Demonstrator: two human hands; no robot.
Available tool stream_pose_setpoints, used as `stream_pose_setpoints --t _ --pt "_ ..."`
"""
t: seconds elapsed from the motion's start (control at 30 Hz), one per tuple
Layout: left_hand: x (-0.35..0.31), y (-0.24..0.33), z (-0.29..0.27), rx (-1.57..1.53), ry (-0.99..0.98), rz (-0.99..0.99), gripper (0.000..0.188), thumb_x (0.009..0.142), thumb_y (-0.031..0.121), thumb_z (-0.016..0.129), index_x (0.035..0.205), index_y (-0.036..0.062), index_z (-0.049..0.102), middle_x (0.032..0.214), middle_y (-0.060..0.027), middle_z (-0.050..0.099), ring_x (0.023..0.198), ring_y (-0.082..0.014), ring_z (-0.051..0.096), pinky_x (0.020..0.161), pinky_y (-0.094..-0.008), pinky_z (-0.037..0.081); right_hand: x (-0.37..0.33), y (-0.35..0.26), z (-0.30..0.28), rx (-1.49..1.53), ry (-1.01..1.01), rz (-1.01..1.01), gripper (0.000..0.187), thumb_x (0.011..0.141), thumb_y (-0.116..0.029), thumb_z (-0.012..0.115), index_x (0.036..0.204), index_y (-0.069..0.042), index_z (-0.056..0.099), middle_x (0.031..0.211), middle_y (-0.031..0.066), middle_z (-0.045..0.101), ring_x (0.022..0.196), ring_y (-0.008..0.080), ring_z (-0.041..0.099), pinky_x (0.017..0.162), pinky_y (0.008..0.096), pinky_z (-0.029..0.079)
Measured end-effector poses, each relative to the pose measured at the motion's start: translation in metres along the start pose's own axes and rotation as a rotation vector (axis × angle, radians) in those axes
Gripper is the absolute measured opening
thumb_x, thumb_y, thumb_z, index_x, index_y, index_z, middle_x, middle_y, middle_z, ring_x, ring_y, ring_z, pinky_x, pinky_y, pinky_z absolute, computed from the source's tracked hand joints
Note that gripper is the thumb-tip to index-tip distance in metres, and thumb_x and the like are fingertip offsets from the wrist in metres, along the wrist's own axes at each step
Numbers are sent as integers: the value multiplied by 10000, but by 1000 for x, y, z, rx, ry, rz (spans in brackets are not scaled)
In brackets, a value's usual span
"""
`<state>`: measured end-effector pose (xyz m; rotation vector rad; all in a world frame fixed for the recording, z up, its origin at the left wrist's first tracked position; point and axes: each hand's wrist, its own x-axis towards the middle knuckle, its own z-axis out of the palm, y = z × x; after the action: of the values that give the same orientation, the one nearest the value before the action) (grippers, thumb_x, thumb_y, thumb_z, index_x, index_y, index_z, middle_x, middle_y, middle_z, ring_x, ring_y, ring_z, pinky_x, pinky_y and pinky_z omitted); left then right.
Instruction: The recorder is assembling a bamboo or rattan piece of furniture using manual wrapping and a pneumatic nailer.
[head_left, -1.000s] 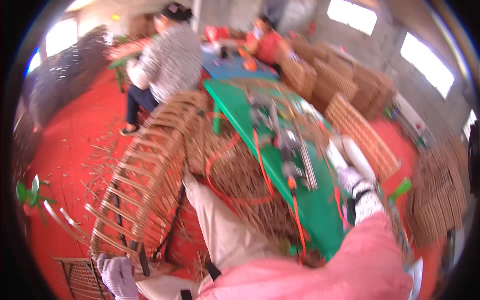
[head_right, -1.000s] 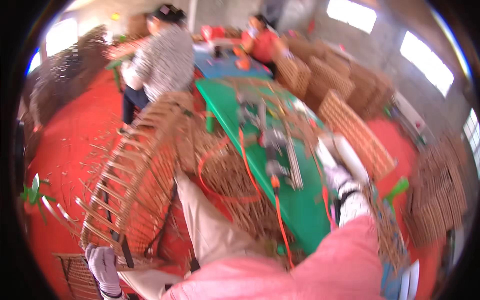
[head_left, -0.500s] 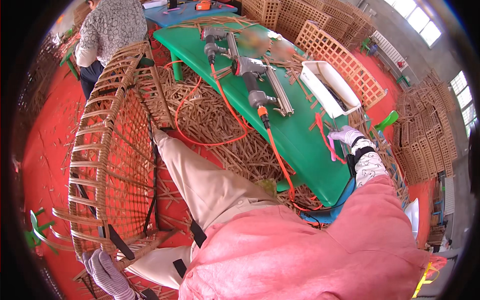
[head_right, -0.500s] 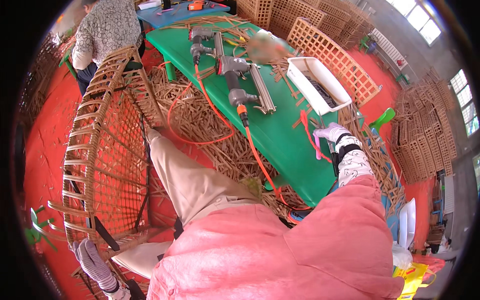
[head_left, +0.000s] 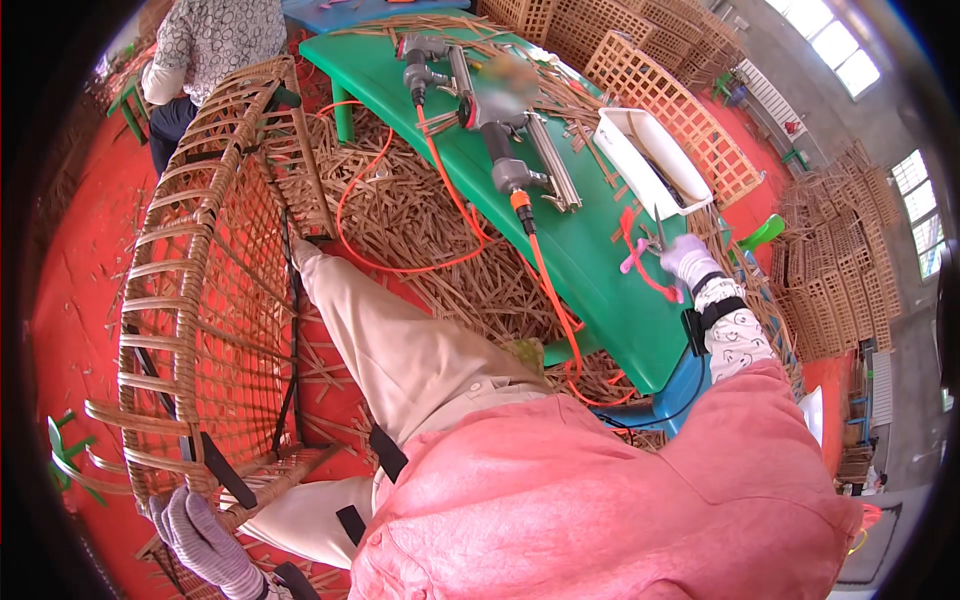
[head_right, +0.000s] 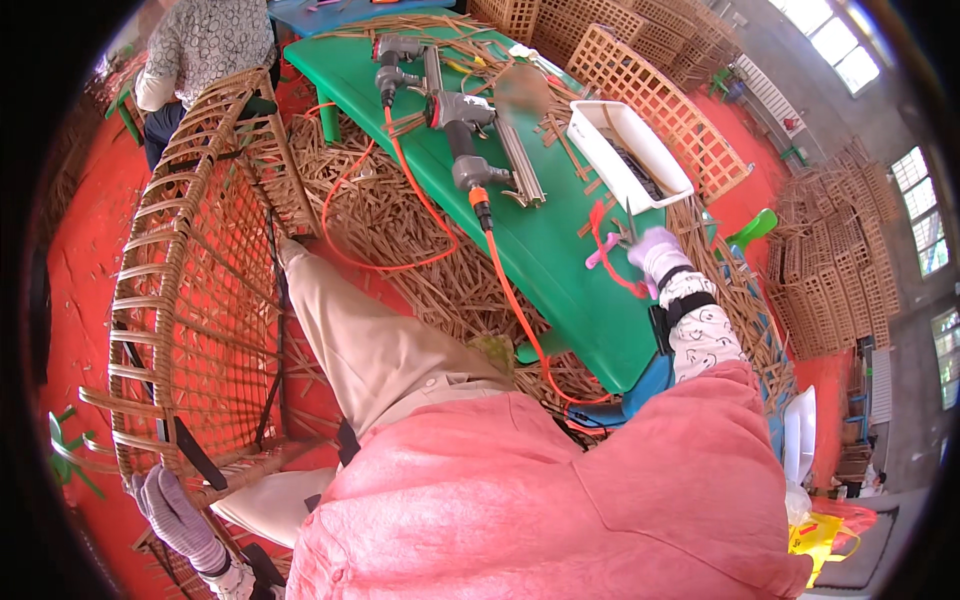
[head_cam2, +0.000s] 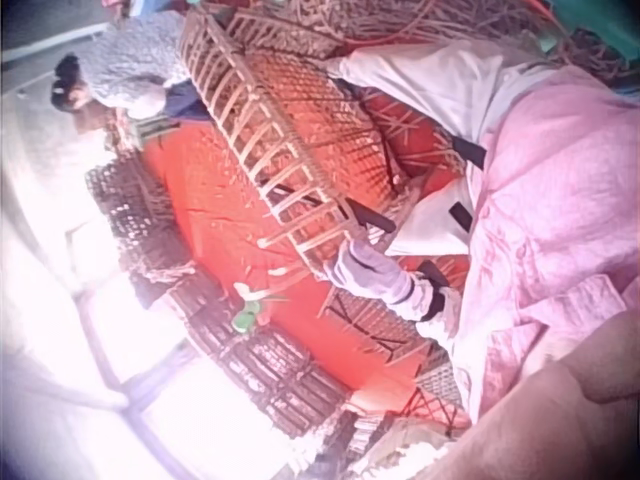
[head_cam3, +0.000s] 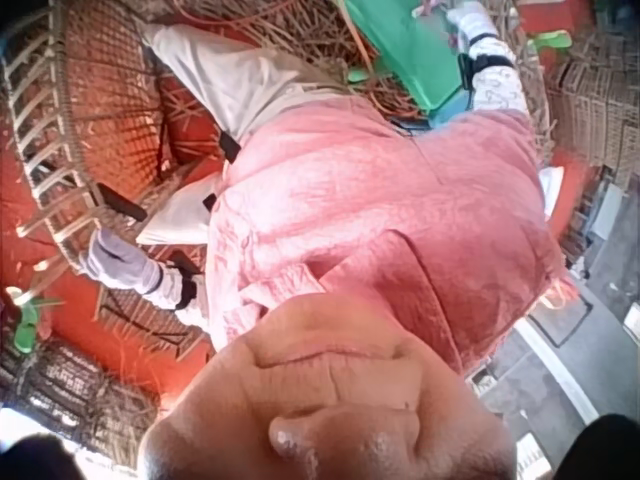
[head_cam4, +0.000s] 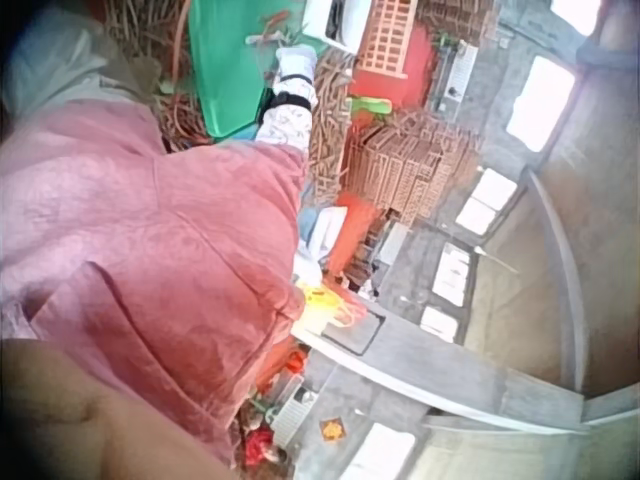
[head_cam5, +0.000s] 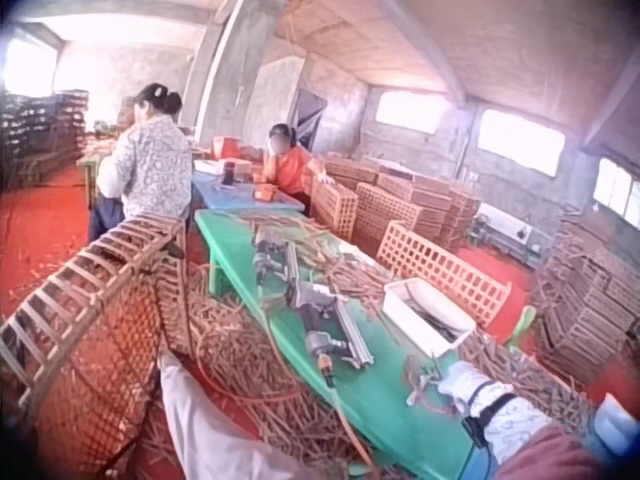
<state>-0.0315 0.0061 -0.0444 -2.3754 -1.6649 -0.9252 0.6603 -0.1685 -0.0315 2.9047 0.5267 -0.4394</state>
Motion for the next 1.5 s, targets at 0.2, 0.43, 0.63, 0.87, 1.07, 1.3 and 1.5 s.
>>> stream_pose_setpoints --t 0.2,0.43,0.63,0.87,1.07,1.3,1.5 --pt "-1 17 -20 30 128 42 146 830 176 573 818 32 594 764 -126 568 868 -351 525 968 -483 336 50 6 40 660 143 -673 292 849 -298 578 985 -41 605 877 98 594 720 205 617 650 347 508" --pt "7 45 -33 -95 248 27 151 683 172 697 716 76 584 599 -34 555 626 -237 548 926 -448 366 45 -20 71 816 -393 -441 603 838 -395 573 1246 29 440 1178 236 540 1091 320 547 993 355 408" --pt "10 37 -34 -124 257 -23 211 678 274 720 629 116 589 481 -18 514 491 -200 519 844 -390 416 20 -53 37 681 -124 -353 557 838 -343 590 1219 39 453 1135 214 559 1052 295 563 959 343 425" --pt "11 28 -40 -159 195 38 277 650 315 743 738 85 617 562 -24 550 591 -204 565 798 -391 445 89 -5 -35 888 299 -616 504 836 -282 609 1189 50 467 1084 188 582 1006 267 582 919 328 444" --pt "8 64 -70 -349 271 105 521 674 415 730 1001 32 598 909 -103 628 778 -252 627 708 -363 498 -182 -204 -122 891 286 -1112 254 774 -105 666 1000 -14 594 862 27 627 706 94 557 645 231 452" --pt "-8 108 -24 -683 -217 -253 594 776 449 656 1202 70 490 880 -146 629 656 -299 638 563 -394 502 -368 -317 -38 645 -781 -1695 352 789 -185 719 996 15 517 967 91 648 793 110 581 696 244 478" --pt "-40 84 -18 -1697 -379 -411 208 936 229 513 1030 43 505 850 -12 507 810 -96 474 734 -246 409 -358 -342 -34 385 -1606 -1626 932 704 -329 700 1404 11 187 1257 119 447 1145 191 436 955 308 329"
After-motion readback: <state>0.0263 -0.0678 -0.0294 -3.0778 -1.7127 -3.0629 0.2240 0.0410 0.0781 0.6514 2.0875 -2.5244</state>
